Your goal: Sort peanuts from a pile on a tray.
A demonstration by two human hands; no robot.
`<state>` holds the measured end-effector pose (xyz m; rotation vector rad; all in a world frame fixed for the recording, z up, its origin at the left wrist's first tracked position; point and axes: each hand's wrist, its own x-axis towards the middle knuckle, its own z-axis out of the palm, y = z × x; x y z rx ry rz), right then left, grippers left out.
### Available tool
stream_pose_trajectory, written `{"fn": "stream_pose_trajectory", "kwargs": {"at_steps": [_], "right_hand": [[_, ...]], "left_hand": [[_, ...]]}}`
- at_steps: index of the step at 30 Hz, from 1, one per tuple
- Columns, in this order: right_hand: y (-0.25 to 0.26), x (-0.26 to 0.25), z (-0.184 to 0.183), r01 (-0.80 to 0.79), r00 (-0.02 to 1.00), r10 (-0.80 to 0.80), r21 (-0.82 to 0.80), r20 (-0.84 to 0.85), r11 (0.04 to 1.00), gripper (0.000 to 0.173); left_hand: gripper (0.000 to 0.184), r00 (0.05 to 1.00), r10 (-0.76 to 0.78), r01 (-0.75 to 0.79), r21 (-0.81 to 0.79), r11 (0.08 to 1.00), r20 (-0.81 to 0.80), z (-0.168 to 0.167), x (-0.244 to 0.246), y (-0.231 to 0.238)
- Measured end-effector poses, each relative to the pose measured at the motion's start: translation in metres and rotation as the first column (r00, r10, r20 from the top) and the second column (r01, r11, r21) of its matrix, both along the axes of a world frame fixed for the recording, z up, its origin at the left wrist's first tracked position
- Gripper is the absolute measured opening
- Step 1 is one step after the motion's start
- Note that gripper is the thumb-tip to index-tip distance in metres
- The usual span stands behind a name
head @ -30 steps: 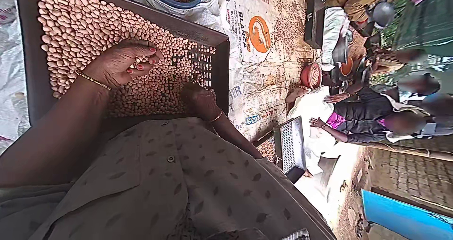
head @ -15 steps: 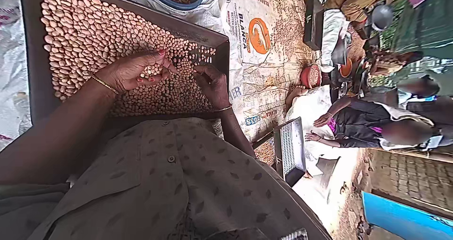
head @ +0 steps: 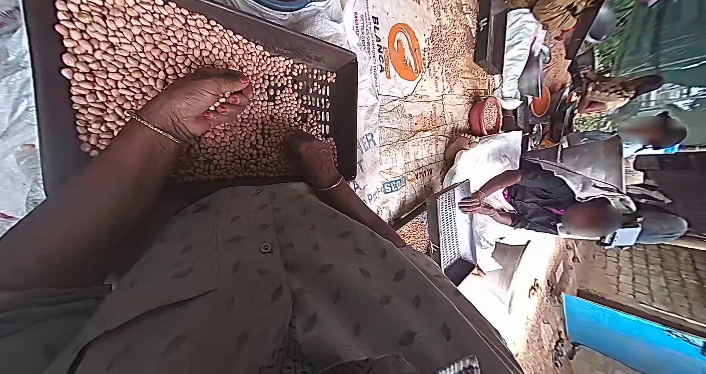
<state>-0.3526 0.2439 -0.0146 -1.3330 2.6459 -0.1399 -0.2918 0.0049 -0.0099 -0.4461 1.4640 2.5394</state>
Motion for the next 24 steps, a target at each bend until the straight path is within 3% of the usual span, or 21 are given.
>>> {"fn": "stream_pose_trajectory", "kwargs": {"at_steps": [5, 7, 10, 12, 14, 16, 18, 21, 24], "right_hand": [[-0.008, 0.008, 0.005, 0.004, 0.997, 0.002, 0.085, -0.072, 0.996, 0.016], [-0.006, 0.004, 0.004, 0.004, 0.999, -0.002, 0.049, -0.055, 0.999, 0.014], [0.004, -0.020, 0.005, 0.105, 0.964, -0.065, -0.142, 0.258, 0.984, 0.015], [0.012, -0.036, 0.002, 0.276, 0.806, -0.021, -0.345, 0.592, 0.897, 0.015], [0.015, -0.039, 0.005, 0.498, 0.528, 0.083, -0.388, 0.845, 0.775, 0.013], [0.016, -0.041, 0.007, 0.591, 0.374, 0.171, -0.376, 0.912, 0.713, 0.014], [0.016, -0.042, 0.007, 0.623, 0.309, 0.220, -0.372, 0.925, 0.689, 0.016], [0.011, -0.040, 0.010, 0.636, 0.316, 0.240, -0.393, 0.918, 0.664, 0.016], [-0.001, -0.027, 0.020, 0.548, 0.478, 0.264, -0.520, 0.837, 0.655, 0.015]], "left_hand": [[0.034, 0.999, -0.033, 0.036, -0.073, 0.997, 0.038, 0.002, 0.002, 0.004], [0.034, 0.996, -0.049, 0.057, -0.117, 0.991, 0.071, 0.006, 0.003, 0.007], [0.037, 0.994, -0.072, 0.084, -0.157, 0.984, 0.081, 0.006, 0.003, 0.010], [0.038, 0.994, -0.072, 0.085, -0.162, 0.983, 0.081, 0.006, 0.003, 0.011], [0.039, 0.993, -0.076, 0.088, -0.146, 0.985, 0.086, 0.007, 0.003, 0.011], [0.039, 0.992, -0.095, 0.105, -0.130, 0.986, 0.081, 0.007, 0.003, 0.012], [0.040, 0.990, -0.104, 0.116, -0.136, 0.984, 0.092, 0.005, 0.002, 0.012], [0.044, 0.987, -0.116, 0.134, -0.172, 0.976, 0.113, 0.003, 0.002, 0.012], [0.051, 0.979, -0.162, 0.184, -0.188, 0.965, 0.126, 0.002, 0.003, 0.016]]}}
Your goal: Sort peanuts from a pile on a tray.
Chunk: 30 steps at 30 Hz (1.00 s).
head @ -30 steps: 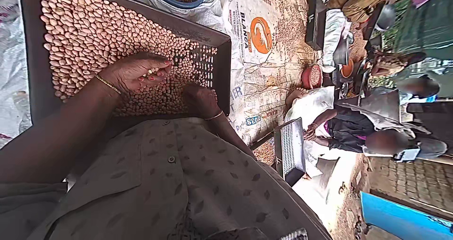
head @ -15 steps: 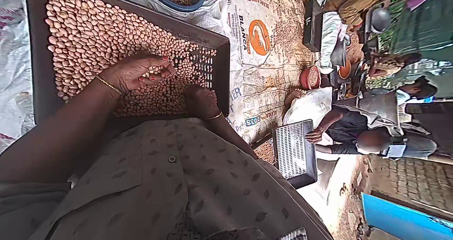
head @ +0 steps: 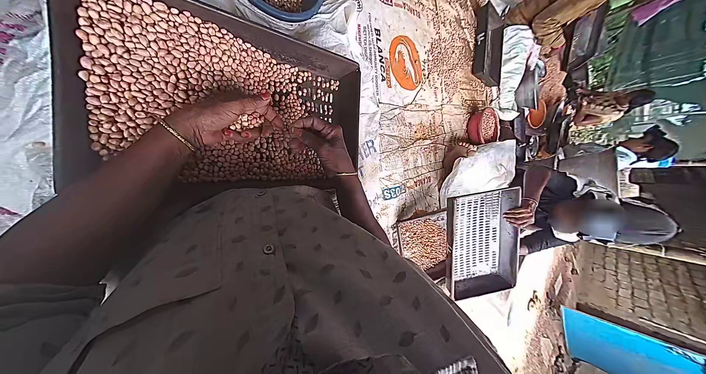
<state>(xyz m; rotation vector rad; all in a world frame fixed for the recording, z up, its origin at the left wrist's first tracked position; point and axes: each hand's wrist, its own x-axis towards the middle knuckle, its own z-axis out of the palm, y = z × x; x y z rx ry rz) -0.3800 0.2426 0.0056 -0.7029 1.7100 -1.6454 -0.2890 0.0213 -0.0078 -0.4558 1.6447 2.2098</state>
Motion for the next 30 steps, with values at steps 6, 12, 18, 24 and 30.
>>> {"fn": "stream_pose_trajectory", "kwargs": {"at_steps": [6, 12, 18, 24, 30], "right_hand": [[-0.009, 0.012, -0.011, -0.018, 0.895, 0.102, 0.193, -0.434, 0.981, 0.013], [-0.002, 0.019, -0.039, -0.108, 0.522, 0.490, 0.516, -0.698, 0.850, 0.013], [-0.009, 0.028, -0.030, -0.021, 0.461, 0.549, 0.610, -0.697, 0.792, 0.013], [-0.008, 0.032, -0.023, 0.015, 0.514, 0.514, 0.606, -0.687, 0.795, 0.015], [-0.008, 0.035, -0.021, 0.009, 0.430, 0.583, 0.649, -0.689, 0.760, 0.021]], "left_hand": [[0.039, 0.996, 0.060, -0.066, 0.090, 0.994, 0.066, 0.003, 0.000, 0.000], [0.032, 0.976, 0.204, -0.186, 0.192, 0.964, -0.078, -0.001, -0.002, -0.016], [0.028, 0.968, 0.244, -0.226, 0.212, 0.951, -0.060, 0.000, -0.001, -0.018], [0.036, 0.972, 0.214, -0.197, 0.160, 0.967, -0.093, -0.005, -0.003, -0.018], [0.036, 0.972, 0.203, -0.179, 0.184, 0.966, -0.120, -0.025, -0.004, -0.025]]}}
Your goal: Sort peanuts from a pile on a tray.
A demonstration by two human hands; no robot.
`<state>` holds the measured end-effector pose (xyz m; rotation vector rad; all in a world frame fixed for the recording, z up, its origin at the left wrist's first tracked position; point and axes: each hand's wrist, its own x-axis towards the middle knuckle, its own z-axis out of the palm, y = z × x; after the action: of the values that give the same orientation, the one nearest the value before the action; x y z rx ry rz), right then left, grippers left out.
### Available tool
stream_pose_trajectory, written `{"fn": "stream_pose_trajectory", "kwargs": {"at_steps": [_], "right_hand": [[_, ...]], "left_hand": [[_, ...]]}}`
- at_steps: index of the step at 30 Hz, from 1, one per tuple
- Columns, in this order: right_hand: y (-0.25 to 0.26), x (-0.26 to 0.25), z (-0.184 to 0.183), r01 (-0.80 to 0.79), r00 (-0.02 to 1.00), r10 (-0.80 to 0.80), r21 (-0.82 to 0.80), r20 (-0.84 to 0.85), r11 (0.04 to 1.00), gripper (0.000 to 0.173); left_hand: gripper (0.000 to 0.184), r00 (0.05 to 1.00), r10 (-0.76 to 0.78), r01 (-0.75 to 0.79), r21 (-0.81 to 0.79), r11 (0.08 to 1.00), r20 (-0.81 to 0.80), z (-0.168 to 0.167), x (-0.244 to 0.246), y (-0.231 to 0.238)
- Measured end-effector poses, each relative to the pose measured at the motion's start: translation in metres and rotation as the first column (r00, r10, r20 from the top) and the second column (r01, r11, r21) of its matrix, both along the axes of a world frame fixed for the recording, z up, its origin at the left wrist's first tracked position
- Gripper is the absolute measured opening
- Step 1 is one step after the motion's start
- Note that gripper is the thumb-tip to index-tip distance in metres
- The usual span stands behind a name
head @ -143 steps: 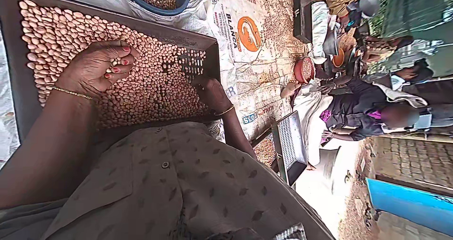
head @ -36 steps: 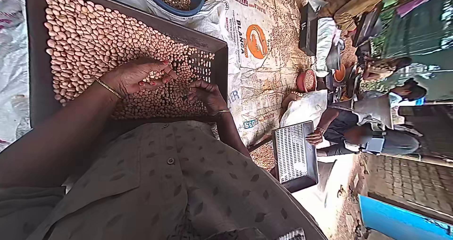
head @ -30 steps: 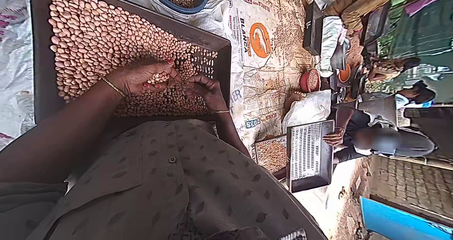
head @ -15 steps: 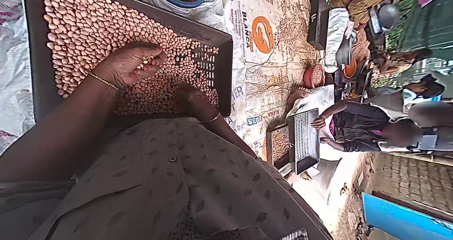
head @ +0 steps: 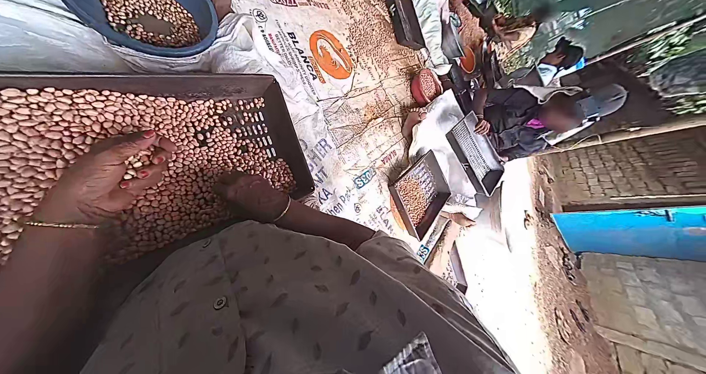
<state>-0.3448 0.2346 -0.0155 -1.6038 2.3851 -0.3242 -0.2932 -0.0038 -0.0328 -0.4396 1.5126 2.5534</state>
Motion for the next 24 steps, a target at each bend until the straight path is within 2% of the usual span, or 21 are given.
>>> {"fn": "stream_pose_trajectory", "kwargs": {"at_steps": [4, 8, 10, 11, 14, 16, 18, 21, 23, 24], "right_hand": [[0.001, 0.000, 0.000, 0.019, 1.000, -0.018, -0.065, 0.020, 0.998, 0.018], [0.001, -0.002, -0.008, 0.049, 0.998, -0.045, -0.080, 0.054, 0.996, 0.019], [0.003, -0.011, -0.011, 0.071, 0.992, -0.061, -0.099, 0.107, 0.993, 0.020], [0.005, -0.018, -0.010, 0.107, 0.985, -0.083, -0.162, 0.149, 0.981, 0.017], [0.003, -0.036, 0.008, 0.271, 0.941, -0.155, -0.399, 0.299, 0.876, 0.012], [-0.007, -0.035, 0.026, 0.324, 0.868, -0.040, -0.502, 0.496, 0.802, 0.021], [-0.019, -0.034, 0.035, 0.325, 0.852, 0.027, -0.568, 0.523, 0.756, 0.030], [-0.027, -0.049, 0.032, 0.355, 0.898, -0.084, -0.598, 0.432, 0.719, 0.020], [-0.011, -0.079, 0.038, 0.468, 0.853, -0.168, -0.585, 0.493, 0.662, 0.028], [0.007, -0.102, 0.046, 0.570, 0.796, -0.220, -0.576, 0.564, 0.586, 0.038]], "left_hand": [[0.034, 0.999, 0.036, -0.036, -0.031, 0.999, -0.002, 0.007, 0.001, 0.002], [0.033, 0.995, 0.077, -0.071, -0.086, 0.994, 0.068, 0.024, 0.004, 0.008], [0.035, 0.994, 0.057, -0.045, -0.121, 0.992, 0.096, 0.026, 0.005, 0.008], [0.038, 0.994, 0.035, -0.021, -0.141, 0.990, 0.102, 0.029, 0.005, 0.010], [0.052, 0.991, -0.098, 0.113, -0.160, 0.981, 0.095, 0.025, 0.003, 0.013], [0.055, 0.978, -0.167, 0.185, -0.146, 0.972, 0.123, 0.026, 0.002, 0.018], [0.055, 0.971, -0.188, 0.205, -0.107, 0.973, 0.146, 0.029, 0.000, 0.021], [0.041, 0.996, -0.079, 0.080, -0.016, 0.997, 0.029, 0.020, 0.007, 0.010], [0.036, 0.998, 0.055, -0.054, 0.034, 0.998, -0.042, 0.016, 0.009, -0.001], [0.038, 0.990, 0.131, -0.128, 0.057, 0.990, -0.056, 0.020, 0.008, -0.003]]}}
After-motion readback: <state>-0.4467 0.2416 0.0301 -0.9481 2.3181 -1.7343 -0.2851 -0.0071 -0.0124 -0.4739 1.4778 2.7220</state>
